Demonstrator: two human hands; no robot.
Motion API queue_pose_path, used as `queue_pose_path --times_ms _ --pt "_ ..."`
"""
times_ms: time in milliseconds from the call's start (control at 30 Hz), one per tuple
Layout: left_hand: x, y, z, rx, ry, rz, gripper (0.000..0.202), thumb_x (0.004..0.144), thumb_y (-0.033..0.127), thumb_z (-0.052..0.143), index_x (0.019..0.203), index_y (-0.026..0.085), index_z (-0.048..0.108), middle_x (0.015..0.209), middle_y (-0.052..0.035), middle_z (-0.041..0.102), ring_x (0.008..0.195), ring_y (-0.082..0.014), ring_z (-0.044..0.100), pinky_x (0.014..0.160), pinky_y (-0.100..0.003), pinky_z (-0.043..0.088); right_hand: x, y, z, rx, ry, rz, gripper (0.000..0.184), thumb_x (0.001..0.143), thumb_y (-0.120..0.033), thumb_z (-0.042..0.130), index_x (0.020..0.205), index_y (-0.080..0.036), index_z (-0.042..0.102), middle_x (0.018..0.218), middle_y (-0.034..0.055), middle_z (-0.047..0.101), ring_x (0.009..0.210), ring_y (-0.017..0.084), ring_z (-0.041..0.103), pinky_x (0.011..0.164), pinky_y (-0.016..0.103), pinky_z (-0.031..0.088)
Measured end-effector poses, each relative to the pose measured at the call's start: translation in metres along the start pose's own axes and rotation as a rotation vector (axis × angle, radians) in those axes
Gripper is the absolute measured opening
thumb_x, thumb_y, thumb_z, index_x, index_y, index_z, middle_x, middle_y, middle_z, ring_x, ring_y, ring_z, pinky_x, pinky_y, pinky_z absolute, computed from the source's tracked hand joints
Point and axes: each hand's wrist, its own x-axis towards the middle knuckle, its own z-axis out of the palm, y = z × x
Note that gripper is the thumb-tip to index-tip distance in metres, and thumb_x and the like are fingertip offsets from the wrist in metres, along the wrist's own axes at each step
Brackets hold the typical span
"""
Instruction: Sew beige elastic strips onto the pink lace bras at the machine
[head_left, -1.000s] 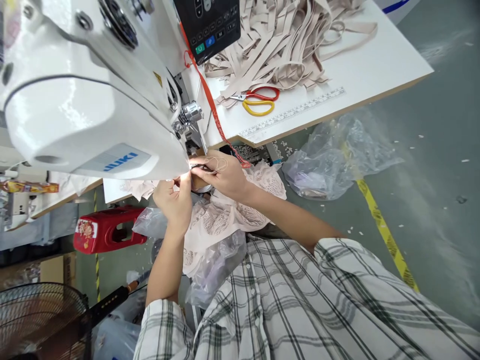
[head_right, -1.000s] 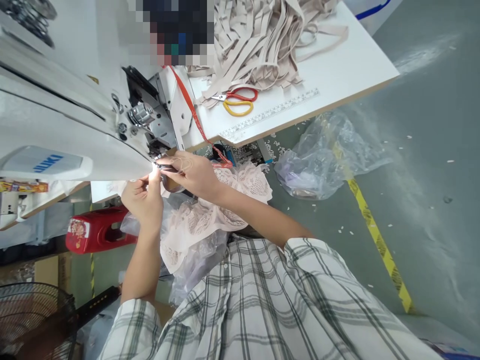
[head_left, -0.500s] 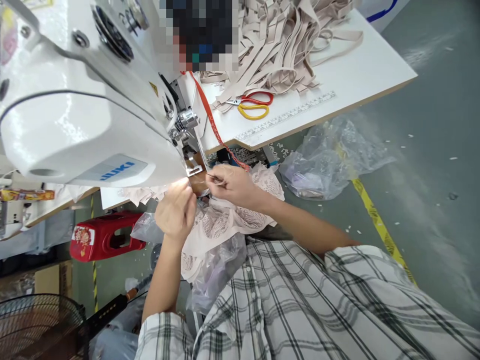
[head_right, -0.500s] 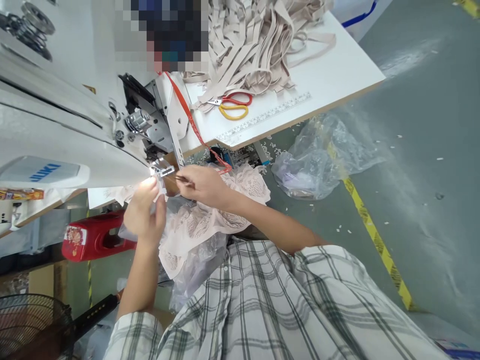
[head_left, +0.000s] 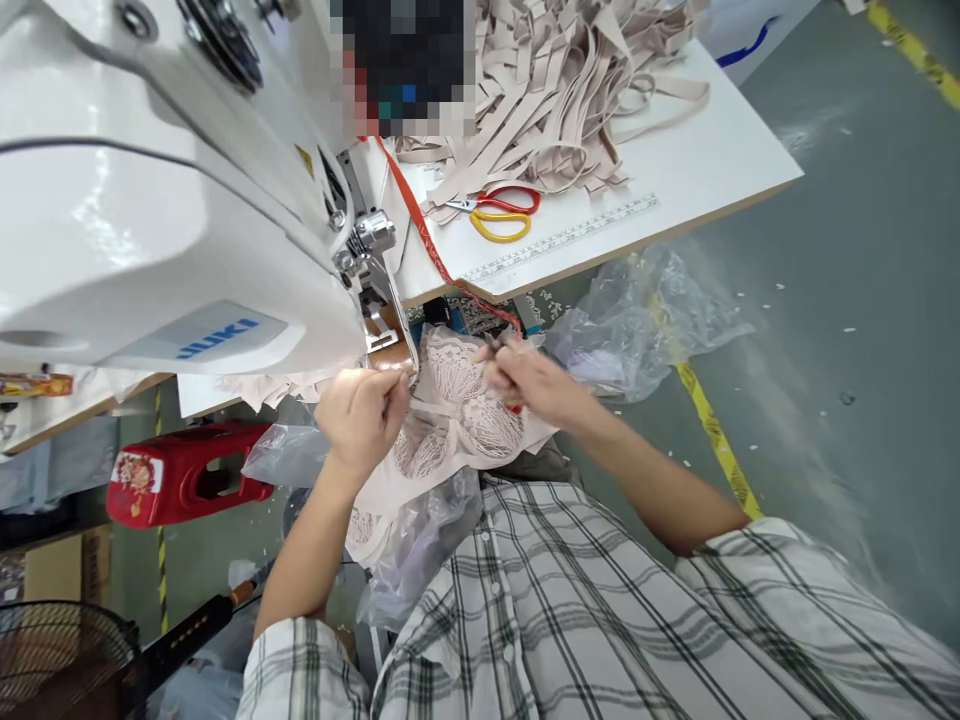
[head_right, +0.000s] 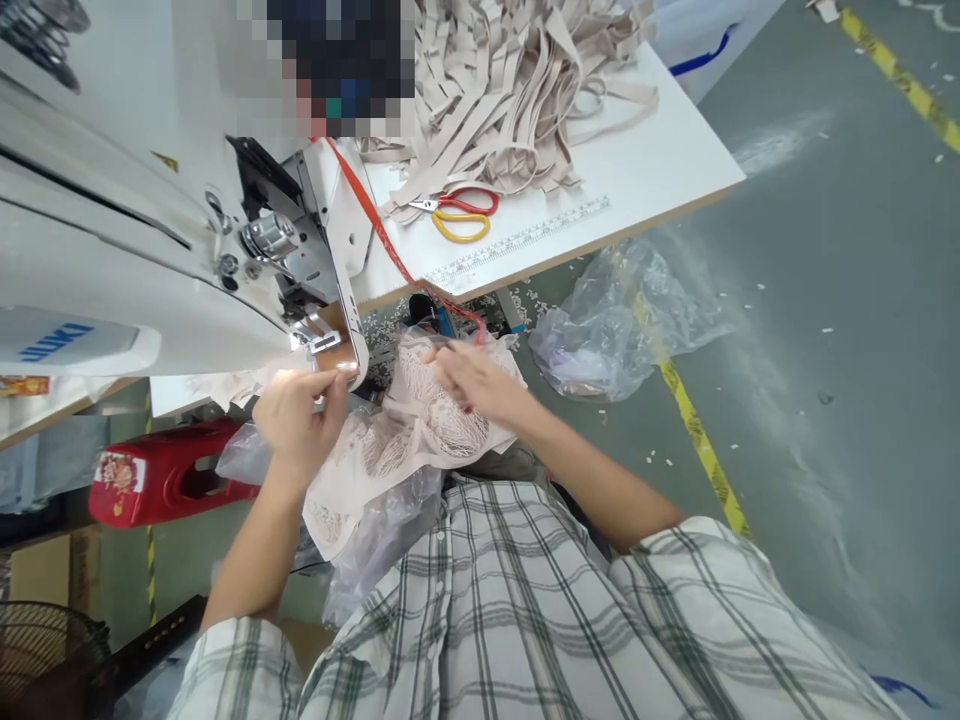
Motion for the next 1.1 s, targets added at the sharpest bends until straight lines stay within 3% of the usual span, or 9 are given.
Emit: queue_pose_path --times_ms 100,200,400,567,700,767,867,967,1100 --pt "-0.003 0.019 0.000 0.008 -0.047 -0.285 0.025 0.096 0.028 0.060 0.073 0.020 0.064 0.061 0.0007 0.057 0.060 -0.0128 0.053 0.062 -0.028 0.038 0.005 0.004 0.056 0.172 -0.163 0.089 0.047 0.099 -0.068 0.042 0.098 -0.022 0.051 0.065 -0.0085 0.039 0.046 0.006 0.019 0.042 0.021 0.015" --pt "-0.005 0.031 -0.001 0.011 -0.015 -0.356 0.025 0.096 0.030 0.061 0.072 0.020 0.063 0.060 0.0014 0.055 0.058 -0.0128 0.050 0.061 -0.029 0.037 0.005 -0.001 0.092 0.269 -0.204 0.027 0.045 0.100 -0.063 0.044 0.083 -0.021 0.045 0.065 -0.0083 0.040 0.045 0.005 0.021 0.043 0.022 0.018" --pt "-0.003 0.035 -0.003 0.049 0.018 -0.329 0.026 0.093 0.025 0.063 0.067 0.020 0.060 0.060 0.0011 0.054 0.058 -0.0126 0.049 0.061 -0.028 0.037 0.006 0.001 0.097 0.302 -0.149 -0.100 0.047 0.101 -0.060 0.048 0.077 -0.020 0.042 0.065 -0.0084 0.036 0.047 0.005 0.023 0.046 0.023 0.018" --pt "-0.003 0.036 -0.001 0.020 -0.084 -0.324 0.032 0.089 0.022 0.063 0.059 0.020 0.055 0.053 0.0023 0.047 0.054 -0.0123 0.044 0.059 -0.029 0.034 0.009 0.005 0.097 0.271 -0.109 -0.174 0.041 0.100 -0.059 0.050 0.085 -0.021 0.047 0.062 -0.0093 0.031 0.048 0.007 0.023 0.046 0.023 0.020" --pt "-0.002 0.026 0.009 0.048 0.043 -0.401 0.030 0.091 0.026 0.061 0.062 0.020 0.057 0.058 0.0014 0.050 0.059 -0.0131 0.046 0.061 -0.029 0.034 0.013 0.000 0.067 0.056 0.041 -0.145 0.042 0.097 -0.066 0.049 0.098 -0.024 0.052 0.068 -0.0065 0.041 0.049 0.009 0.029 0.047 0.023 0.026" --pt "0.000 0.019 0.014 0.082 0.115 -0.453 0.032 0.092 0.027 0.059 0.061 0.021 0.054 0.059 0.0012 0.050 0.061 -0.0135 0.047 0.063 -0.029 0.034 0.016 0.000 0.034 -0.274 0.217 -0.147 0.041 0.099 -0.063 0.046 0.106 -0.023 0.055 0.080 -0.0001 0.055 0.059 0.012 0.045 0.054 0.027 0.039" --pt "0.004 0.011 0.020 0.129 0.084 -0.539 0.036 0.092 0.028 0.058 0.057 0.020 0.049 0.056 0.0014 0.047 0.059 -0.0135 0.044 0.062 -0.031 0.031 0.017 0.009 -0.027 -0.962 0.448 -0.172 0.040 0.097 -0.050 0.051 0.120 -0.017 0.058 0.117 0.0170 0.064 0.104 0.029 0.061 0.092 0.046 0.050" --pt "0.009 0.011 0.021 0.153 -0.015 -0.603 0.041 0.092 0.030 0.056 0.053 0.020 0.045 0.051 0.0019 0.039 0.055 -0.0129 0.036 0.059 -0.032 0.024 0.012 0.026 -0.076 -1.404 0.448 -0.089 0.046 0.093 -0.042 0.052 0.126 -0.011 0.060 0.143 0.0260 0.051 0.135 0.043 0.047 0.112 0.061 0.038" --pt "0.011 0.013 0.021 0.188 -0.051 -0.638 0.045 0.092 0.030 0.053 0.051 0.020 0.039 0.050 0.0019 0.030 0.053 -0.0127 0.027 0.058 -0.033 0.018 0.003 0.041 -0.098 -1.467 0.400 0.005 0.052 0.095 -0.045 0.048 0.135 -0.013 0.058 0.148 0.0240 0.049 0.138 0.041 0.047 0.111 0.058 0.042"
